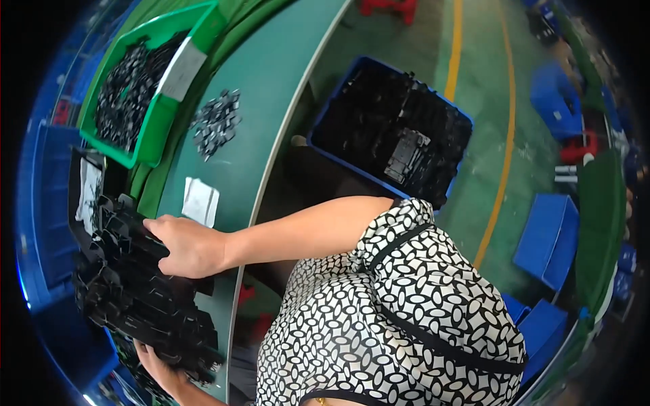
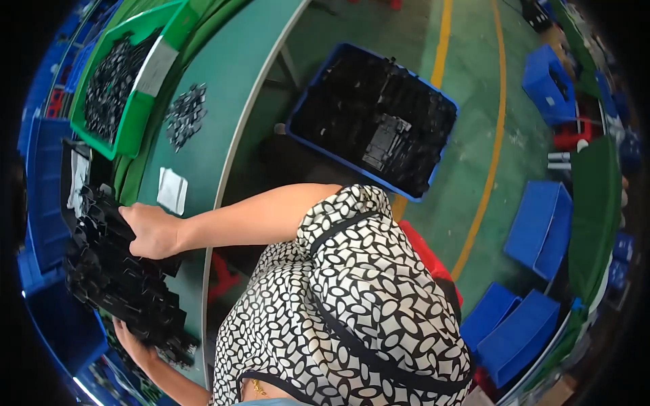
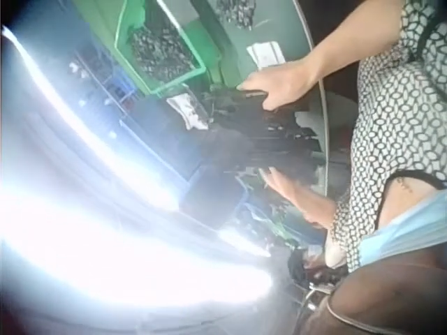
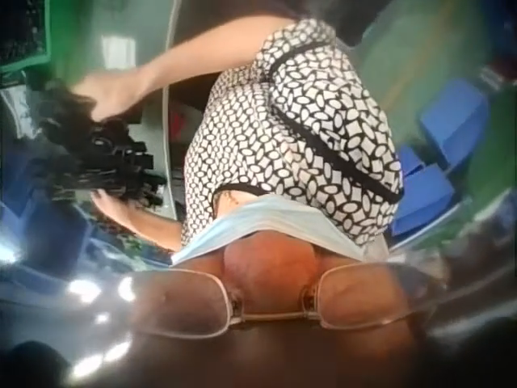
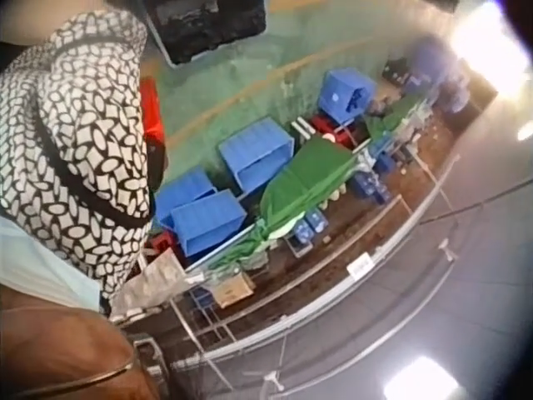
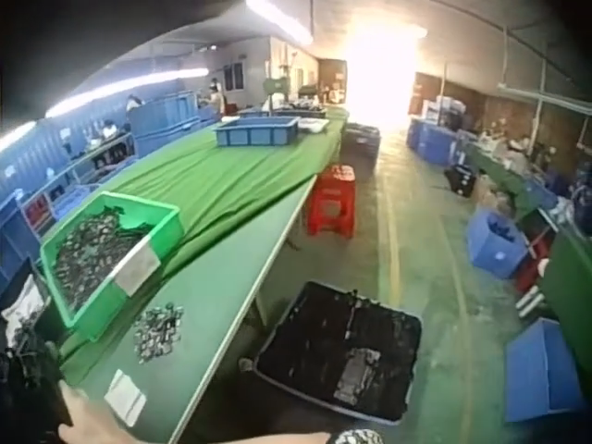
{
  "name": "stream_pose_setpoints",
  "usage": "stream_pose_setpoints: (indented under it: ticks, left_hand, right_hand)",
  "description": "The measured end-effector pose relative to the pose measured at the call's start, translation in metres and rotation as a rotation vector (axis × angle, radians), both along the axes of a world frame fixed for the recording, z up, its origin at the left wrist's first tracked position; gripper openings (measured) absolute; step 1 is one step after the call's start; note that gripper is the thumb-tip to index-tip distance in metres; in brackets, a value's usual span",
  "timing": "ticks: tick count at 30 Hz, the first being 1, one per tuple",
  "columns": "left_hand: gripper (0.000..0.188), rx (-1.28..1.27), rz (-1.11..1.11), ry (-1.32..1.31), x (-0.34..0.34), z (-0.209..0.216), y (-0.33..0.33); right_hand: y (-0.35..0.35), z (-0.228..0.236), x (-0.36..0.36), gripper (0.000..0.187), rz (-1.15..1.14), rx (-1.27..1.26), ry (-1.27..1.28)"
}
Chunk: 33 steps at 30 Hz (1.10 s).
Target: The recorder is assembling small black plastic components by applying a lubricant or glue and fitting small gears or pins into a larger chassis at a factory workbench.
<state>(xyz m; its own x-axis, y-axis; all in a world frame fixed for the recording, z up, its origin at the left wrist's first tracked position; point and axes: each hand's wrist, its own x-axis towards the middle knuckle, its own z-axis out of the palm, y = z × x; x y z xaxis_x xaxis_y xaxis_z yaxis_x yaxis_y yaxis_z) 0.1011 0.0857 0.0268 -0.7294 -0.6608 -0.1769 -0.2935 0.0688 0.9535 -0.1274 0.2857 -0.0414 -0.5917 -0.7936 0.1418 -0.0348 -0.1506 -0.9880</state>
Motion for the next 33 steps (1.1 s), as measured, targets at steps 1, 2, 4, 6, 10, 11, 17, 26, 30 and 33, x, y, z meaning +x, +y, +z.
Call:
stream_pose_setpoints:
  ticks: [1,2,4,6,10,11,17,26,30,33]
  left_hand:
    - [0.058,-0.03,-0.035,-0.005,-0.013,0.009,0.005]
    - [0.058,-0.064,-0.092,-0.016,-0.025,0.016,0.006]
    - [0.06,-0.137,-0.189,-0.008,-0.052,0.029,0.02]
    - [0.059,-0.17,-0.273,0.019,-0.082,0.03,0.043]
    - [0.058,-0.203,-0.525,-0.008,-0.158,0.023,0.126]
    - [0.056,-0.207,-0.601,-0.044,-0.177,0.018,0.141]
    - [0.044,-0.201,-0.865,-0.066,-0.269,-0.033,0.295]
    - [0.085,-0.335,-1.234,-0.24,-0.352,-0.225,0.389]
    - [0.1,-0.427,-1.358,-0.32,-0.373,-0.299,0.438]
    - [0.093,-0.376,-1.399,-0.338,-0.388,-0.341,0.459]
  right_hand:
    - [0.014,0.003,0.0,0.074,-0.099,-0.072,0.002]
    - [0.03,0.006,-0.001,0.073,-0.198,-0.143,0.005]
    - [0.065,0.008,-0.006,0.069,-0.306,-0.205,0.005]
    - [0.108,0.009,-0.011,0.066,-0.427,-0.229,0.011]
    - [0.198,-0.012,-0.015,0.066,-0.688,-0.264,0.011]
    - [0.22,-0.02,-0.014,0.067,-0.776,-0.199,0.068]
    - [0.34,-0.077,-0.01,0.066,-1.037,-0.03,-0.092]
    - [0.418,-0.246,-0.002,0.063,-1.285,-0.14,-0.414]
    - [0.457,-0.309,0.003,0.06,-1.376,-0.103,-0.453]
    - [0.474,-0.332,0.0,0.059,-1.387,-0.092,-0.571]
